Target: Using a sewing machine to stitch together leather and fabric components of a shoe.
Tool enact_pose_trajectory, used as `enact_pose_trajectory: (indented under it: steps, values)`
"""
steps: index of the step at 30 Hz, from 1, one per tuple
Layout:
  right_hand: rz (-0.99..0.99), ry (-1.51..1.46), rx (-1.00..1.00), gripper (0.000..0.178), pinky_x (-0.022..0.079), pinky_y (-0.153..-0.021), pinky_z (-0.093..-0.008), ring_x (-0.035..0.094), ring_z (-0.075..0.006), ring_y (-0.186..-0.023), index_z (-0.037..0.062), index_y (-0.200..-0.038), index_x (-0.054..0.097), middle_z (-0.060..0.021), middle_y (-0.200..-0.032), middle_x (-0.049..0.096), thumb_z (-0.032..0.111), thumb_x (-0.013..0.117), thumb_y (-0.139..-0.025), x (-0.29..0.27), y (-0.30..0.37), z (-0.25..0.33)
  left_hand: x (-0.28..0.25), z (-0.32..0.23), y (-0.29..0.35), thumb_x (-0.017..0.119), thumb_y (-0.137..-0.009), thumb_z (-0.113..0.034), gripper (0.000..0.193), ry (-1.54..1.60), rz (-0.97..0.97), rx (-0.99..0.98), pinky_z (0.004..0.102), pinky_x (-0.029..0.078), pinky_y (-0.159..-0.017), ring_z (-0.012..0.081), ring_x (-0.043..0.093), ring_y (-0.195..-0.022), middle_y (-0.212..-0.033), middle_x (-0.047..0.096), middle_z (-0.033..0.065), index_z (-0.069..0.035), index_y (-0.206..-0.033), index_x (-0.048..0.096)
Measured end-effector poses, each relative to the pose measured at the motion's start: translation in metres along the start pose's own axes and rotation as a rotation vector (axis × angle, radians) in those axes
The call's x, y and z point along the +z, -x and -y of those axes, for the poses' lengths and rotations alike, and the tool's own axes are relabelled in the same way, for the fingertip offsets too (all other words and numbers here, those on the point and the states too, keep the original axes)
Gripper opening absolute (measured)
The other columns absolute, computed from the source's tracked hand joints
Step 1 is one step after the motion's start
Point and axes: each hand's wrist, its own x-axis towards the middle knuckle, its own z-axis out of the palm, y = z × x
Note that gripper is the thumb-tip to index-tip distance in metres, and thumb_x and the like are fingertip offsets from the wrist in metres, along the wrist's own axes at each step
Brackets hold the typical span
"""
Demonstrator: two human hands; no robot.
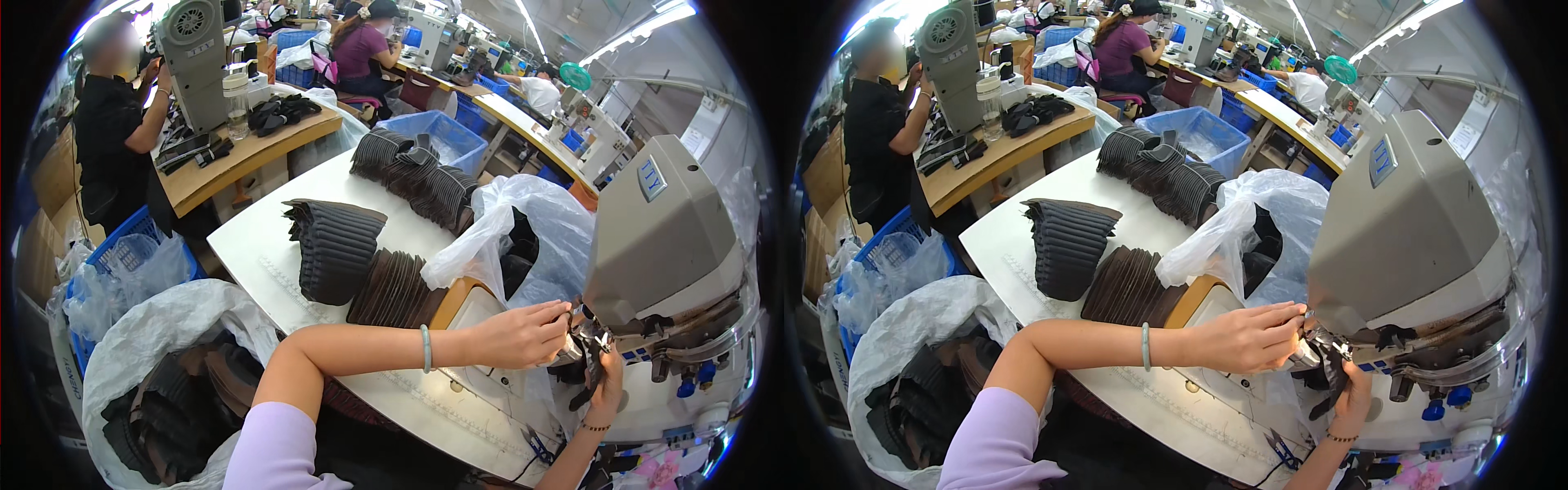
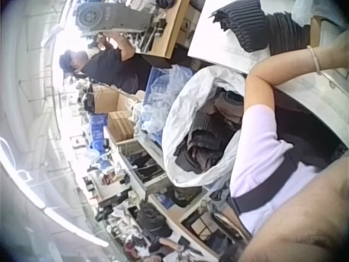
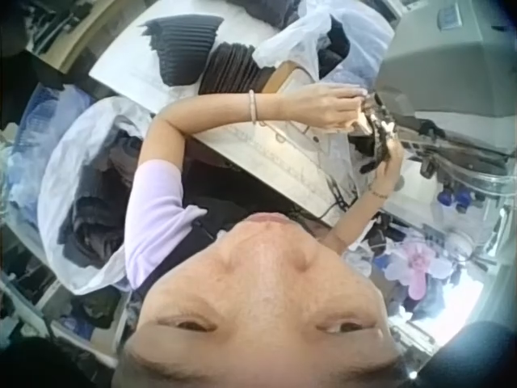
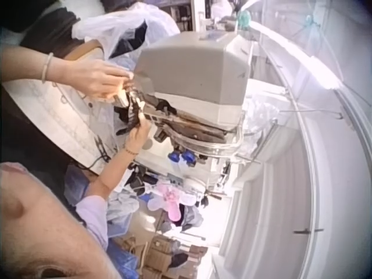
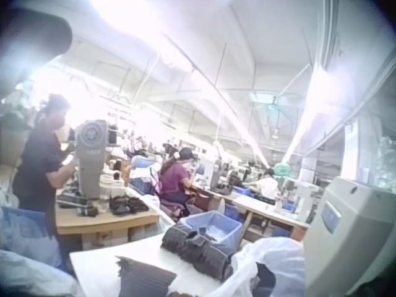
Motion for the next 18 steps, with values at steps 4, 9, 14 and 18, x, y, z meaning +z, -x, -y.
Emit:
enact_pose_trajectory:
  steps: [4,9,14,18]
  values:
    - [-0.056,0.133,-0.223,0.055,0.050,-0.092,-0.0327,0.057,-0.0193,-0.110,-0.0012,-0.139,0.042,-0.0129,-0.123,0.055,0.017,0.062,-0.091,0.054,0.041,-0.009,-0.008,-0.001,-0.002,0.068,-0.080,-0.012,0.022,-0.012,0.015,-0.035,0.0393,0.051,-0.097,0.0350,0.061,-0.110,-0.105,0.061,0.0200,0.004,-0.091,0.057]
    - [-0.878,0.749,-0.703,0.069,0.042,-0.104,-0.0394,0.051,-0.0309,-0.120,-0.0030,-0.144,0.034,-0.0191,-0.136,0.045,-0.002,0.066,-0.082,0.029,0.126,-0.055,-0.010,-0.008,-0.004,0.066,-0.082,-0.015,0.024,-0.072,0.059,-0.084,0.0372,0.053,-0.091,0.0377,0.061,-0.110,-0.106,0.061,0.0234,0.005,-0.090,0.059]
    - [-0.689,0.798,-0.521,0.066,0.032,-0.111,-0.0460,0.047,-0.0387,-0.127,-0.0122,-0.139,0.035,-0.0292,-0.138,0.046,0.010,0.067,-0.086,0.138,0.181,-0.083,-0.018,-0.015,-0.013,0.066,-0.083,-0.017,0.025,-0.155,0.158,-0.137,0.0344,0.054,-0.079,0.0345,0.063,-0.099,-0.098,0.062,0.0200,0.007,-0.090,0.061]
    - [-0.548,0.516,-0.380,0.053,0.034,-0.109,-0.0445,0.046,-0.0362,-0.128,-0.0086,-0.135,0.044,-0.0254,-0.141,0.045,0.007,0.063,-0.089,0.143,0.178,-0.099,-0.062,-0.033,-0.033,0.067,-0.086,-0.020,0.024,0.032,0.366,-0.375,0.0320,0.054,-0.062,0.0239,0.066,-0.081,-0.080,0.062,0.0110,0.004,-0.092,0.064]
